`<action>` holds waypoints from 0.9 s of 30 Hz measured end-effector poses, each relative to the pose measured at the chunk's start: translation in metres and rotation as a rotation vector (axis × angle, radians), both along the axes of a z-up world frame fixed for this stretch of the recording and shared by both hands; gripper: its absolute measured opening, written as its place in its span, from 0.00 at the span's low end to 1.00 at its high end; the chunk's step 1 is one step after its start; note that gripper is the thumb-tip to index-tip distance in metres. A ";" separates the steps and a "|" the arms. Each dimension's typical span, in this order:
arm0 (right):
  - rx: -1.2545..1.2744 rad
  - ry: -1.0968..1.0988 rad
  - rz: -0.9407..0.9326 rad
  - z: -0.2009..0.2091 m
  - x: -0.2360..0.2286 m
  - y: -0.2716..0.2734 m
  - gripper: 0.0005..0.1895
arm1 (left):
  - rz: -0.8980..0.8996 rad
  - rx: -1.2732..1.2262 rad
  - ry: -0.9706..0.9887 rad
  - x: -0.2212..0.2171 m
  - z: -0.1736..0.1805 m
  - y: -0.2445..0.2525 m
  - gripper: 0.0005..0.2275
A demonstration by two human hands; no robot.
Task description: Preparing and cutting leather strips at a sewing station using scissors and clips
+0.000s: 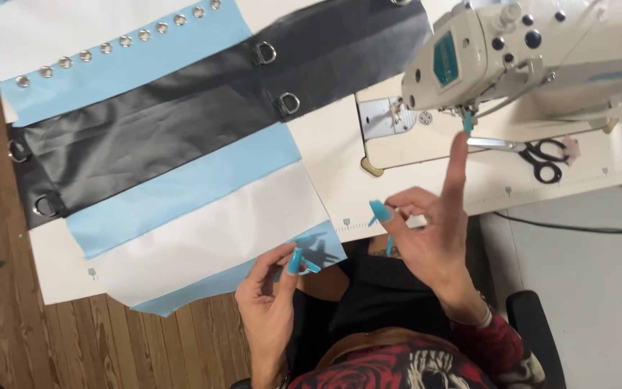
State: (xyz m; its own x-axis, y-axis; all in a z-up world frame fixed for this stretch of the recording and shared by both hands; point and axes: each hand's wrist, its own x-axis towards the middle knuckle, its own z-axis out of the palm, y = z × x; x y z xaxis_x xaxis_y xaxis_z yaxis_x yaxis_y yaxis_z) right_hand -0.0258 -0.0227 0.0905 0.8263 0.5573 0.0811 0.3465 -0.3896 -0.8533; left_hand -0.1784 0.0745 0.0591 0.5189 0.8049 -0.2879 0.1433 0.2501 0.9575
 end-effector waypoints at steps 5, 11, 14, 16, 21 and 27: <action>0.002 -0.035 -0.038 0.000 0.003 0.007 0.48 | 0.029 0.000 -0.016 -0.002 -0.002 0.001 0.08; 0.056 0.018 -0.113 0.001 0.007 0.012 0.48 | 0.034 -0.002 -0.030 -0.003 -0.002 0.000 0.09; 0.223 -0.065 -0.094 -0.007 0.015 0.011 0.18 | 0.029 -0.003 -0.015 -0.001 -0.002 -0.002 0.09; 0.504 0.108 -0.052 -0.015 0.019 0.012 0.32 | 0.020 0.005 -0.007 0.001 -0.003 -0.003 0.08; 0.585 0.312 0.014 -0.018 0.027 0.009 0.31 | -0.017 0.026 -0.013 0.004 0.001 -0.005 0.09; 0.562 0.271 0.070 -0.014 0.025 0.005 0.26 | -0.022 0.057 0.005 0.006 0.003 -0.005 0.08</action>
